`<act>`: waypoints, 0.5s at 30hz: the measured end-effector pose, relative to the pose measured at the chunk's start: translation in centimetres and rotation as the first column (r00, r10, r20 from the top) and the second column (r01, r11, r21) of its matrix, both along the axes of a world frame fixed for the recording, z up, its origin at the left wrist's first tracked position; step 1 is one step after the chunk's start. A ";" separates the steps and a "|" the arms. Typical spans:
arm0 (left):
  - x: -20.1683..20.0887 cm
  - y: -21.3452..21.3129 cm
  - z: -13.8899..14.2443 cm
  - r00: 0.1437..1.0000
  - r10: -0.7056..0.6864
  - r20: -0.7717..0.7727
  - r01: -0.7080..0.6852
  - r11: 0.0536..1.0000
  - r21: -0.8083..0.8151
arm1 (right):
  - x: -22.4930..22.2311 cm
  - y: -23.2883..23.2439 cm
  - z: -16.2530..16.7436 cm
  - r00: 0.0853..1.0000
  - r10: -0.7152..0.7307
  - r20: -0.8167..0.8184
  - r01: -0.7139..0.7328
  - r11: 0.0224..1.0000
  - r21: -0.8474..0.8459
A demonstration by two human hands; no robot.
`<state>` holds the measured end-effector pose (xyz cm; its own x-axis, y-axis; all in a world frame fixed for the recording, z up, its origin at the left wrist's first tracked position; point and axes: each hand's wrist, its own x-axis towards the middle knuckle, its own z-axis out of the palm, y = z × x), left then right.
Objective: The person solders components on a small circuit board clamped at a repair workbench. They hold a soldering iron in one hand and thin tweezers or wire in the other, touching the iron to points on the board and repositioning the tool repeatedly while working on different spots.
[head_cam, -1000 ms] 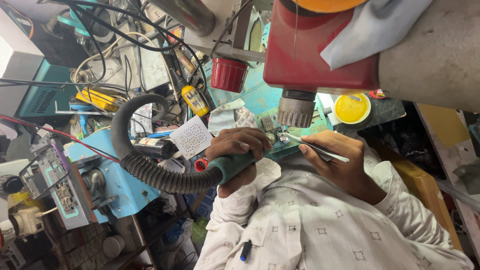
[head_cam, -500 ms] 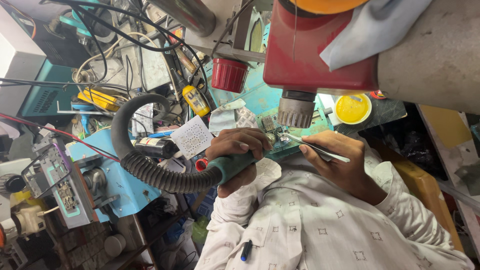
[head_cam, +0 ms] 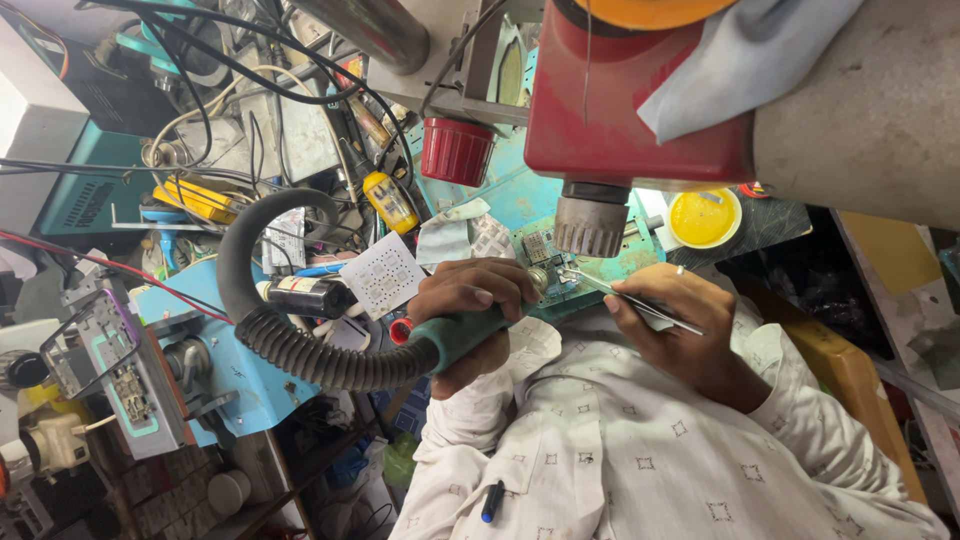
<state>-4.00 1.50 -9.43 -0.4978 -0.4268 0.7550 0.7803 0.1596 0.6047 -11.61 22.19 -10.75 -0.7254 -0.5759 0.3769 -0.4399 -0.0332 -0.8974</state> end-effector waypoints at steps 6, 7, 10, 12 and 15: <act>-0.1 -0.3 0.0 0.998 0.002 -0.056 -0.003 1.000 -0.026 | 0.2 -0.7 0.5 0.993 0.068 -0.093 -0.065 0.997 0.031; -0.1 -0.4 0.0 0.998 0.002 -0.063 -0.004 1.000 -0.030 | 0.2 -0.9 0.5 0.988 0.089 -0.125 -0.085 0.996 0.037; 0.2 -0.5 0.2 0.998 0.013 -0.057 -0.016 0.998 -0.056 | 0.3 -1.1 0.5 0.987 0.095 -0.131 -0.089 0.995 0.052; 0.1 -0.6 0.3 0.997 -0.001 -0.076 -0.004 0.998 -0.061 | 0.3 -1.1 0.5 0.987 0.091 -0.132 -0.085 0.995 0.052; 0.1 -0.8 0.2 0.996 -0.002 -0.085 -0.004 0.998 -0.069 | 0.4 -1.2 0.5 0.988 0.082 -0.133 -0.075 0.996 0.053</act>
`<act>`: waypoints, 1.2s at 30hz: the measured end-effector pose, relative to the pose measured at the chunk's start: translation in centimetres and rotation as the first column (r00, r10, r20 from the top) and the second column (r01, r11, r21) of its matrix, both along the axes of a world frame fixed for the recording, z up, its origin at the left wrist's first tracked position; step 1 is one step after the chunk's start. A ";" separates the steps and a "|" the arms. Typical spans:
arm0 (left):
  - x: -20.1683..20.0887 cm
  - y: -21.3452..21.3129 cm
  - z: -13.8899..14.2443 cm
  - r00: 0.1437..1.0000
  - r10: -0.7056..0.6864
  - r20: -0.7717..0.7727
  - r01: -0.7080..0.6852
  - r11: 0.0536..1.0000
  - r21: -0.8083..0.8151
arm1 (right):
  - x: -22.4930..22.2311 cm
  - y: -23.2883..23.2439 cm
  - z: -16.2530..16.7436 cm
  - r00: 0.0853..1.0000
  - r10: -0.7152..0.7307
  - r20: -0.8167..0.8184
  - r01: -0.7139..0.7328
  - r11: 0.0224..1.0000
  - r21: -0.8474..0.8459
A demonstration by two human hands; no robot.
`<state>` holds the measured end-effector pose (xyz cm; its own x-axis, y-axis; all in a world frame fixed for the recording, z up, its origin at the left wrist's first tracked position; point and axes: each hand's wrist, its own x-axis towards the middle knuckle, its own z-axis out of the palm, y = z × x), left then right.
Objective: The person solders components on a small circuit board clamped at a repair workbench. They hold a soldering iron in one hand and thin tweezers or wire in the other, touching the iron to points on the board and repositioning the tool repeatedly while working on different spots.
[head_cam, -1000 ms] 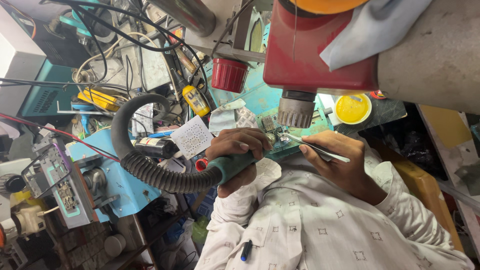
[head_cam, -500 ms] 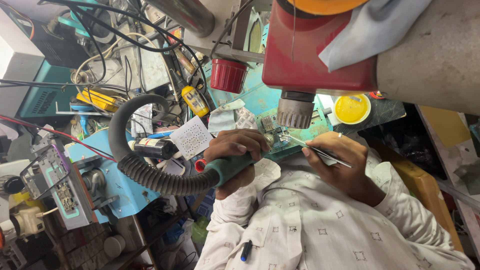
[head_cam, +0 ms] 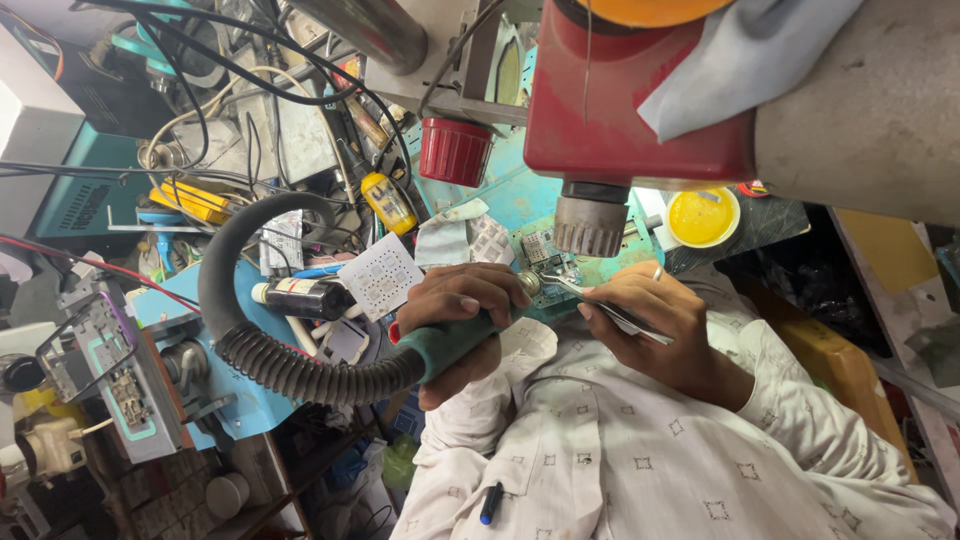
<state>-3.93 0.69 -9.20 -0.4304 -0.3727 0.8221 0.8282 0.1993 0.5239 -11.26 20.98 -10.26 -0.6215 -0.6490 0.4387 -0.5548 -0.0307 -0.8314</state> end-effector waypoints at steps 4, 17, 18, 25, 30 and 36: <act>0.1 0.1 -0.1 1.000 0.010 0.003 -0.010 1.000 0.010 | 0.0 0.0 0.0 1.000 -0.005 0.012 0.005 1.000 0.002; 0.1 0.0 -0.3 1.000 0.004 -0.010 -0.004 1.000 0.020 | 0.0 0.0 -0.1 1.000 -0.009 0.025 0.009 1.000 0.000; 0.1 0.1 -0.3 1.000 0.006 -0.009 -0.006 1.000 0.022 | 0.0 0.0 -0.1 1.000 -0.010 0.024 0.010 1.000 0.001; 0.2 0.0 -0.2 1.000 0.003 0.023 -0.004 1.000 0.014 | 0.0 0.0 0.1 0.998 -0.032 0.062 0.035 0.999 -0.037; 0.2 0.5 0.0 0.999 -0.004 0.036 0.002 0.999 0.052 | -0.3 0.4 0.4 0.994 -0.022 0.111 0.028 0.998 -0.057; 0.1 1.0 0.1 0.999 0.004 0.049 -0.008 0.996 0.084 | -0.4 0.5 0.5 0.994 -0.025 0.105 0.029 0.999 -0.037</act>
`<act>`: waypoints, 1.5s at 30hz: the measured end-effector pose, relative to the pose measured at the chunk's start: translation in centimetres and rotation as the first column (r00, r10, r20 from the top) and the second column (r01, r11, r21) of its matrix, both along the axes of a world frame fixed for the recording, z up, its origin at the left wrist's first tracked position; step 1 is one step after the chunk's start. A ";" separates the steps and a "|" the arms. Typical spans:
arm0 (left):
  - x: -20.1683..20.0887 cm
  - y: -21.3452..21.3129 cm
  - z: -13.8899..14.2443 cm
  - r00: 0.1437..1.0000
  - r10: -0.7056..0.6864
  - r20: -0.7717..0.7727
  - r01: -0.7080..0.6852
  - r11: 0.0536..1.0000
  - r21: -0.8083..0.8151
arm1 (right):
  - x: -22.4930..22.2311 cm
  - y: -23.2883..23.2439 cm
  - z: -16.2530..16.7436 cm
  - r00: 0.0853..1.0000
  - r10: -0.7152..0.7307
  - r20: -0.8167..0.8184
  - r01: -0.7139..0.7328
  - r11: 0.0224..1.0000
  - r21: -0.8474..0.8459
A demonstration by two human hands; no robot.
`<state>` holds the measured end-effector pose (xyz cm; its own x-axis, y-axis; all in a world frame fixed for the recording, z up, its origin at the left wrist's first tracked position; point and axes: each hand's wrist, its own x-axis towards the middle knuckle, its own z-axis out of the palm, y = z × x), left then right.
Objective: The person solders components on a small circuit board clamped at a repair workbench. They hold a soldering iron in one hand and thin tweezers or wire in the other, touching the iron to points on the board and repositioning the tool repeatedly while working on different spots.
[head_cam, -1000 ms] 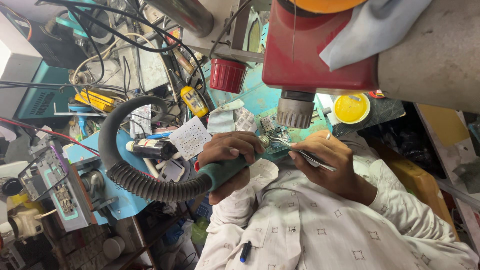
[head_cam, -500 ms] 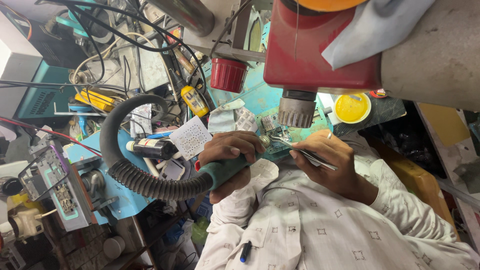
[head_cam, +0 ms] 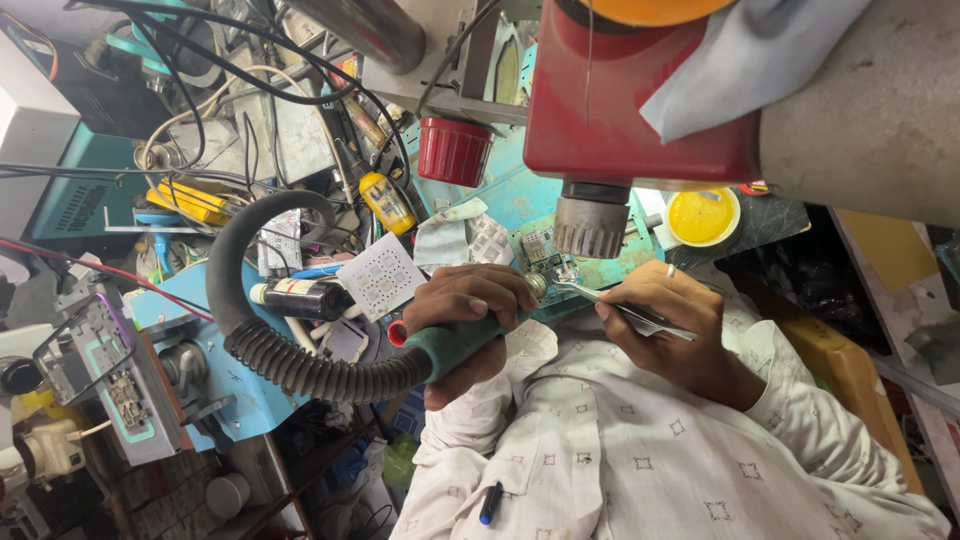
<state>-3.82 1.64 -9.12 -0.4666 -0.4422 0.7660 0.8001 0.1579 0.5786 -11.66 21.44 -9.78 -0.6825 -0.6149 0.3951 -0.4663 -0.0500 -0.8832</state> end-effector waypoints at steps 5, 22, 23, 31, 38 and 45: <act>0.0 -0.1 -0.1 1.000 -0.005 -0.008 0.005 1.000 -0.001 | -0.1 -0.1 0.0 1.000 0.001 -0.022 -0.001 1.000 -0.003; 0.0 0.4 -0.2 1.000 -0.016 0.010 0.016 0.999 0.036 | -0.1 0.0 0.0 0.998 -0.044 -0.037 0.044 0.999 -0.003; 0.0 0.4 -0.2 1.000 -0.014 0.012 0.013 0.999 0.034 | -0.1 0.0 0.0 0.998 -0.045 -0.037 0.045 0.999 -0.004; 0.2 0.4 0.0 0.999 -0.017 0.046 0.016 1.000 0.019 | -0.1 -0.1 0.0 0.998 -0.042 -0.035 0.042 0.999 -0.005; 0.3 0.7 0.0 0.997 -0.023 0.071 0.021 1.000 0.023 | -0.1 0.0 0.1 0.998 -0.045 -0.039 0.046 0.999 0.015; 0.5 0.5 0.0 0.997 -0.022 0.076 0.022 1.000 0.007 | -0.2 -0.1 0.1 0.998 -0.039 -0.041 0.039 0.999 0.005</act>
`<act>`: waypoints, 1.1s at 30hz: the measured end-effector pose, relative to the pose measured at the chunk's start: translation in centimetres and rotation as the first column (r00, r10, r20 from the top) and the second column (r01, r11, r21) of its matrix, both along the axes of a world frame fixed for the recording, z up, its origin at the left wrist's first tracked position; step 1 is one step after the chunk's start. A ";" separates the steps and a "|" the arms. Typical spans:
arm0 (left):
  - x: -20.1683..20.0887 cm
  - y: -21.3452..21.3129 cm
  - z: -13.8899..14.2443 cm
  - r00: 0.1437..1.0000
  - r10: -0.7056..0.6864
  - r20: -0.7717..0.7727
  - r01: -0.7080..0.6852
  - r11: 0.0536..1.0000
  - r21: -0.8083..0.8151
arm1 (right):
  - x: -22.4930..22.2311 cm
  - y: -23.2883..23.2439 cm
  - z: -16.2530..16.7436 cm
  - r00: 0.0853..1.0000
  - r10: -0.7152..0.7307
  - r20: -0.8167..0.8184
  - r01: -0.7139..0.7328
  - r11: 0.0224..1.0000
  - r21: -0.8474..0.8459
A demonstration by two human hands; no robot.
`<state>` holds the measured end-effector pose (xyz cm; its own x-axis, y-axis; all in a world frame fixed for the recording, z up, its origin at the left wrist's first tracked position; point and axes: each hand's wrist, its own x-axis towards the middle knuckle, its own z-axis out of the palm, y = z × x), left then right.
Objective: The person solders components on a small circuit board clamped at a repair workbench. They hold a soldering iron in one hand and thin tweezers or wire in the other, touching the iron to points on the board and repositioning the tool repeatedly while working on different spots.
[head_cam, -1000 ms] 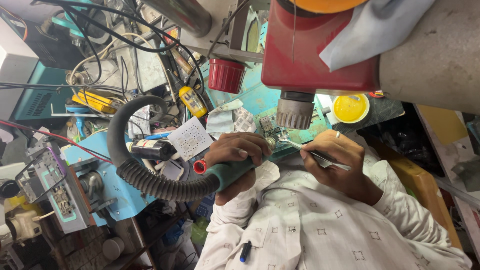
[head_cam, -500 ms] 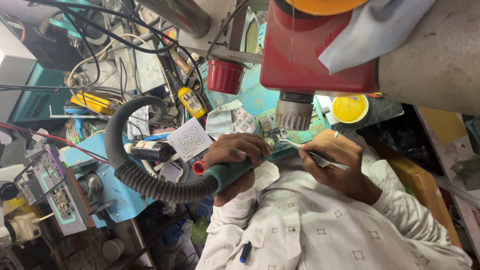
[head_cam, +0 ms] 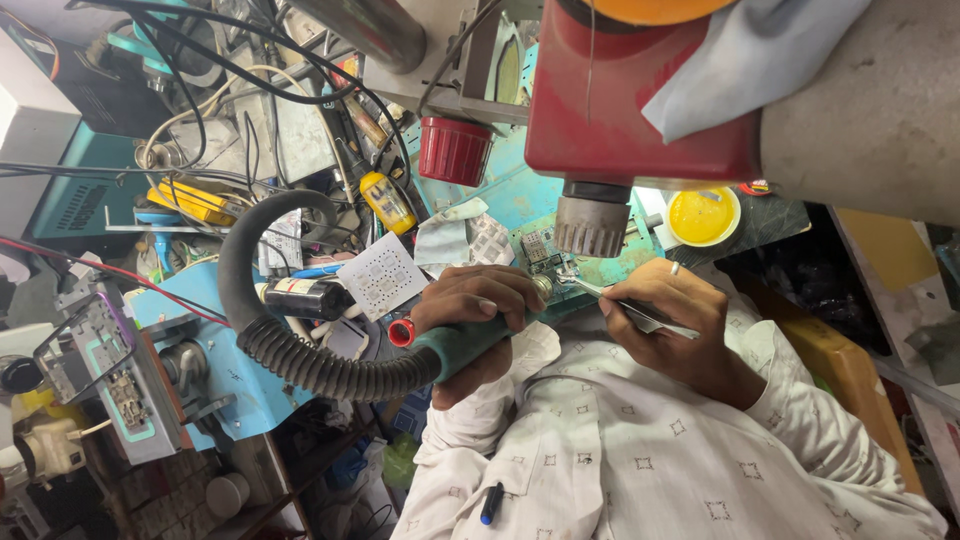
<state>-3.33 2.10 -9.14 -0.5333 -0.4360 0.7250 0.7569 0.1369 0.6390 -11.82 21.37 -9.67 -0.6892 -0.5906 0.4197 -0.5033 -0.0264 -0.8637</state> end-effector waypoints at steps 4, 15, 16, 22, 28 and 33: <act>-0.1 -0.1 -0.1 1.000 -0.008 -0.018 0.008 1.000 -0.011 | 0.1 0.0 0.1 1.000 0.001 0.016 -0.001 1.000 0.003; -0.2 -0.2 -0.3 1.000 -0.002 -0.030 0.002 1.000 0.016 | 0.0 0.0 -0.1 1.000 -0.007 0.003 0.007 1.000 0.005; -0.2 -0.1 -0.4 1.000 0.001 -0.031 0.000 1.000 0.018 | 0.0 0.0 -0.1 1.000 -0.006 0.001 0.006 1.000 0.005; -0.3 -0.2 -0.5 0.999 0.013 -0.048 -0.013 1.000 0.011 | 0.0 0.0 -0.1 1.000 -0.003 0.009 0.003 1.000 0.004; -0.3 -0.2 -0.4 0.999 0.011 -0.047 -0.011 1.000 0.012 | 0.1 0.0 -0.3 1.000 -0.005 0.008 0.005 1.000 0.000; -0.3 -0.2 -0.3 0.999 0.009 -0.033 -0.009 1.000 0.009 | 0.1 0.1 -0.3 1.000 -0.003 0.009 0.003 1.000 0.002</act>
